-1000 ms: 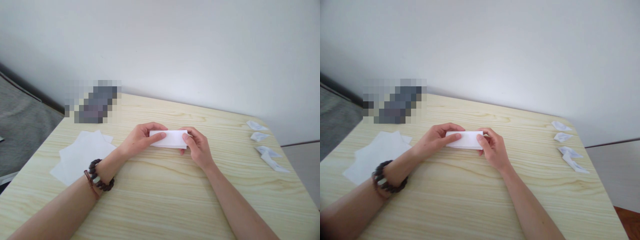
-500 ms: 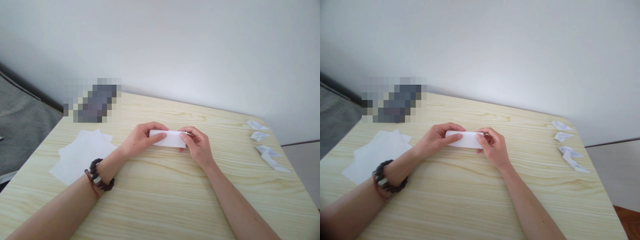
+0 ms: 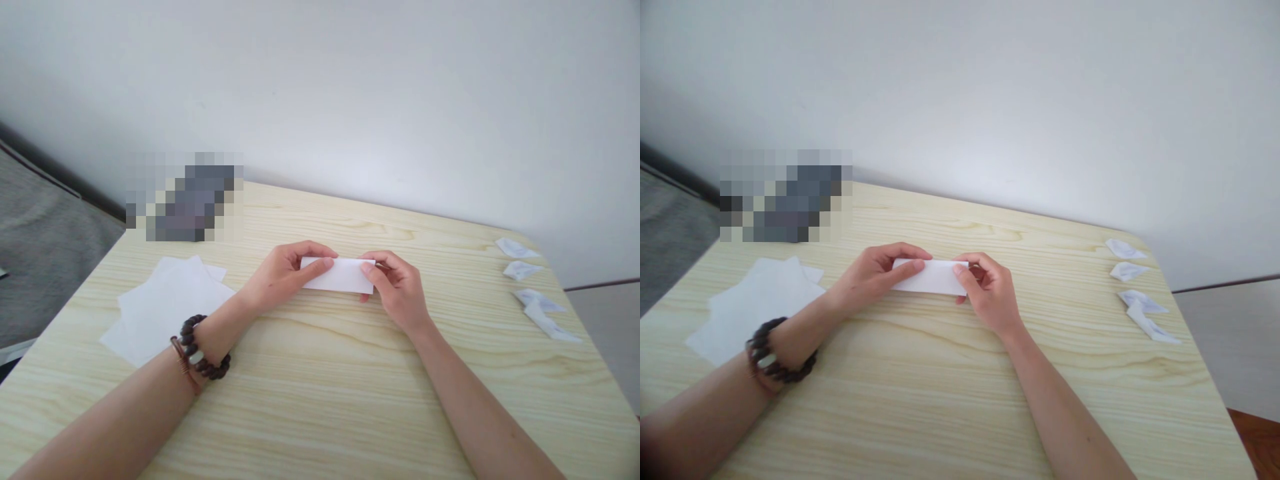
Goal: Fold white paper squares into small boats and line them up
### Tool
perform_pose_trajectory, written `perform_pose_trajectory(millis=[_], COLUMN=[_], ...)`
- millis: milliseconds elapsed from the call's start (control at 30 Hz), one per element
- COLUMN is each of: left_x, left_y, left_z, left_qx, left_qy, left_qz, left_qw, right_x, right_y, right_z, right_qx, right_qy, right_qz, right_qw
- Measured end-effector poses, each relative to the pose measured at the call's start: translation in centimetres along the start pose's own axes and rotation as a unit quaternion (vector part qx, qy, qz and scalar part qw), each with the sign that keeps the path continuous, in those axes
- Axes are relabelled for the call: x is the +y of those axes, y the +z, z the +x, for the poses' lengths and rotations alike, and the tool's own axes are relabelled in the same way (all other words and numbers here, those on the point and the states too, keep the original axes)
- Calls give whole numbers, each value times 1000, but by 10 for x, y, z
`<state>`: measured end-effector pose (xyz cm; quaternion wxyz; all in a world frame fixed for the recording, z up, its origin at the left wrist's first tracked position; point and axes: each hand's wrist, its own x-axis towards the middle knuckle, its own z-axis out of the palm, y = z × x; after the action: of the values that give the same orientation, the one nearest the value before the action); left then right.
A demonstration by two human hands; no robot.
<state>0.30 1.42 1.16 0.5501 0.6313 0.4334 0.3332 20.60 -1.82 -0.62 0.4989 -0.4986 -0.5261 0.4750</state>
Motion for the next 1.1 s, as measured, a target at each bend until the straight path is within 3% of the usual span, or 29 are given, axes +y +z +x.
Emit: perform_pose_trajectory(millis=[1100], left_x=[-5], left_y=[1], left_z=[1], left_qx=[13], left_qy=[-11], left_qz=[-8], left_qw=[1000], right_x=[2], right_y=[0], right_z=[0], right_qx=[-6], right_qy=[-9], right_qz=[-2], right_qw=[1000])
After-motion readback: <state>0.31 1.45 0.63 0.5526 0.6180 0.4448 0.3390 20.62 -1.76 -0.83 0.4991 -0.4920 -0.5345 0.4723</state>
